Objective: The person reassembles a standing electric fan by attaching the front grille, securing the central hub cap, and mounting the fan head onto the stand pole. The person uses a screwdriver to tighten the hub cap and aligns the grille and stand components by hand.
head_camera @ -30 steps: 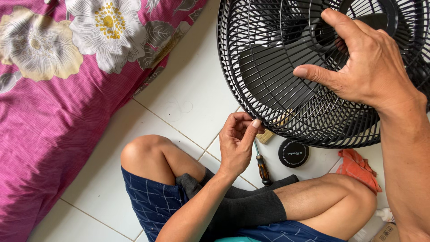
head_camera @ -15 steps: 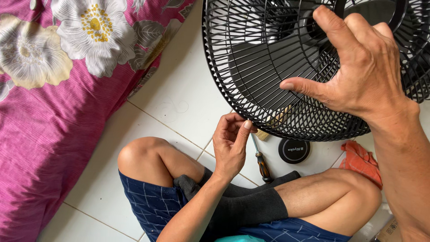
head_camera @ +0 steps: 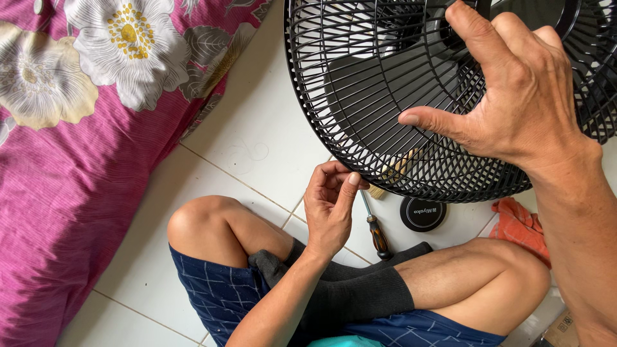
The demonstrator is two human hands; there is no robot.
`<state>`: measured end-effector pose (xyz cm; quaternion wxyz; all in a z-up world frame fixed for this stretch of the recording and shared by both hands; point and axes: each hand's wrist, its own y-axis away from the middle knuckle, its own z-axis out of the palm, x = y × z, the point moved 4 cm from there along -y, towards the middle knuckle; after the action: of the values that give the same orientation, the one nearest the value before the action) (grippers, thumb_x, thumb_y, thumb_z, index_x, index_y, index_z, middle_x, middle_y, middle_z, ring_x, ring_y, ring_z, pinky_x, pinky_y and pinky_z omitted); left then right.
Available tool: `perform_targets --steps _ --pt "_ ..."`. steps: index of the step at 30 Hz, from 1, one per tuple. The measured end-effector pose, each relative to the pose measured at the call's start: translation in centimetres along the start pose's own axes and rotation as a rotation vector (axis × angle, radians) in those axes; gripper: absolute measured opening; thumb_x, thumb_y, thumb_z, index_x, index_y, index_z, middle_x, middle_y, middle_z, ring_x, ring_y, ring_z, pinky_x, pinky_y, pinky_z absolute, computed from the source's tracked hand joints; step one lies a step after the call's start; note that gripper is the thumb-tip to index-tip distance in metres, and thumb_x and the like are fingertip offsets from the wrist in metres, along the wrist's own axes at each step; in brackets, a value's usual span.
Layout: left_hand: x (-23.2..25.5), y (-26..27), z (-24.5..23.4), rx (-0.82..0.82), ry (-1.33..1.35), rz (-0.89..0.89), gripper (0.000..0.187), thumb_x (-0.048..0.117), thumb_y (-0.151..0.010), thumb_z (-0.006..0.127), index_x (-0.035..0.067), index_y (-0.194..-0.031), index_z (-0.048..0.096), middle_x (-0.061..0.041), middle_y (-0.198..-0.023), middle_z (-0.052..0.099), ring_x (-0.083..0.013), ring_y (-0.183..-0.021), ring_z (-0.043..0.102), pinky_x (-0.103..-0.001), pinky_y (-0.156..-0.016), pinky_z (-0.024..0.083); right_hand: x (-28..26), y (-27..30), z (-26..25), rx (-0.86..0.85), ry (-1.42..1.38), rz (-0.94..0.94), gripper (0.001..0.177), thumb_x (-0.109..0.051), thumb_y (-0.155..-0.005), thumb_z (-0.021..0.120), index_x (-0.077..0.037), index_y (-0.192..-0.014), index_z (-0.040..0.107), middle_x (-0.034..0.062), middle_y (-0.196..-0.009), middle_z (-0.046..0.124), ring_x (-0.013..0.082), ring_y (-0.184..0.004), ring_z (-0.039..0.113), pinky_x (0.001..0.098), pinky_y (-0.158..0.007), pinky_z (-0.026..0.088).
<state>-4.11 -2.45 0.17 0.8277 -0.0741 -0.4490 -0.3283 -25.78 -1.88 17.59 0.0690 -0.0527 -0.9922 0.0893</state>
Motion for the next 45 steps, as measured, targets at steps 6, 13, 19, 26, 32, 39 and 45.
perform_targets --steps 6,13,19,26,32,39,45 --pt "0.1 0.0 0.0 0.000 -0.016 -0.018 0.021 0.014 -0.104 0.066 -0.001 -0.117 0.058 -0.009 -0.097 0.072 -0.0142 -0.092 0.070 -0.030 -0.089 0.060 -0.2 0.0 0.0 0.009 0.009 0.015 0.115 -0.088 -0.071 0.071 0.002 -0.143 0.062 0.0055 -0.078 0.046 0.0181 -0.064 0.041 0.0375 -0.069 0.038" --pt "0.6 0.0 0.2 -0.016 0.020 -0.048 0.023 0.011 -0.101 0.068 0.000 -0.119 0.058 -0.008 -0.099 0.071 -0.0138 -0.094 0.069 -0.029 -0.089 0.059 -0.6 -0.1 -0.7 0.033 0.043 -0.017 0.115 -0.087 -0.074 0.068 0.003 -0.146 0.062 0.0055 -0.079 0.045 0.0182 -0.065 0.039 0.0369 -0.068 0.037" --pt "0.7 0.0 0.5 -0.019 0.071 -0.082 0.027 0.005 -0.099 0.071 -0.003 -0.121 0.058 -0.009 -0.103 0.071 -0.0145 -0.096 0.069 -0.029 -0.091 0.058 -0.9 0.2 -1.7 0.045 0.096 -0.052 0.112 -0.089 -0.078 0.064 -0.001 -0.146 0.062 0.0046 -0.079 0.041 0.0174 -0.068 0.037 0.0361 -0.070 0.035" --pt "0.2 0.3 0.4 -0.035 0.096 -0.103 0.032 -0.004 -0.094 0.071 -0.002 -0.122 0.057 -0.010 -0.102 0.072 -0.0142 -0.097 0.070 -0.029 -0.092 0.059 -1.3 0.0 -2.5 0.051 0.065 -0.046 0.111 -0.089 -0.072 0.063 -0.002 -0.141 0.062 0.0058 -0.081 0.040 0.0201 -0.068 0.037 0.0386 -0.070 0.034" --pt "-1.0 0.2 -0.1 0.016 0.083 -0.084 0.029 -0.006 -0.093 0.072 -0.002 -0.117 0.057 -0.009 -0.098 0.071 -0.0138 -0.091 0.070 -0.027 -0.084 0.059 -2.2 -0.6 -2.6 0.040 0.044 -0.069 0.110 -0.087 -0.071 0.064 -0.001 -0.140 0.063 0.0067 -0.076 0.041 0.0197 -0.062 0.038 0.0393 -0.067 0.037" --pt "-1.6 0.0 0.0 0.042 0.088 -0.103 0.028 -0.006 -0.091 0.074 -0.002 -0.113 0.057 -0.008 -0.096 0.070 -0.0126 -0.089 0.070 -0.026 -0.083 0.059 -1.7 -1.3 -1.3 -0.018 -0.047 -0.048 0.110 -0.086 -0.070 0.071 -0.001 -0.139 0.062 0.0071 -0.073 0.045 0.0211 -0.061 0.043 0.0411 -0.067 0.040" --pt "-1.2 0.1 0.4 0.029 0.070 -0.106 0.027 -0.005 -0.092 0.074 -0.002 -0.114 0.058 -0.009 -0.096 0.072 -0.0122 -0.089 0.069 -0.026 -0.082 0.058 0.3 -0.6 1.2 -0.099 -0.114 0.051 0.111 -0.079 -0.072 0.076 0.001 -0.146 0.059 0.0162 -0.095 0.066 0.0277 -0.082 0.064 0.0429 -0.081 0.050"
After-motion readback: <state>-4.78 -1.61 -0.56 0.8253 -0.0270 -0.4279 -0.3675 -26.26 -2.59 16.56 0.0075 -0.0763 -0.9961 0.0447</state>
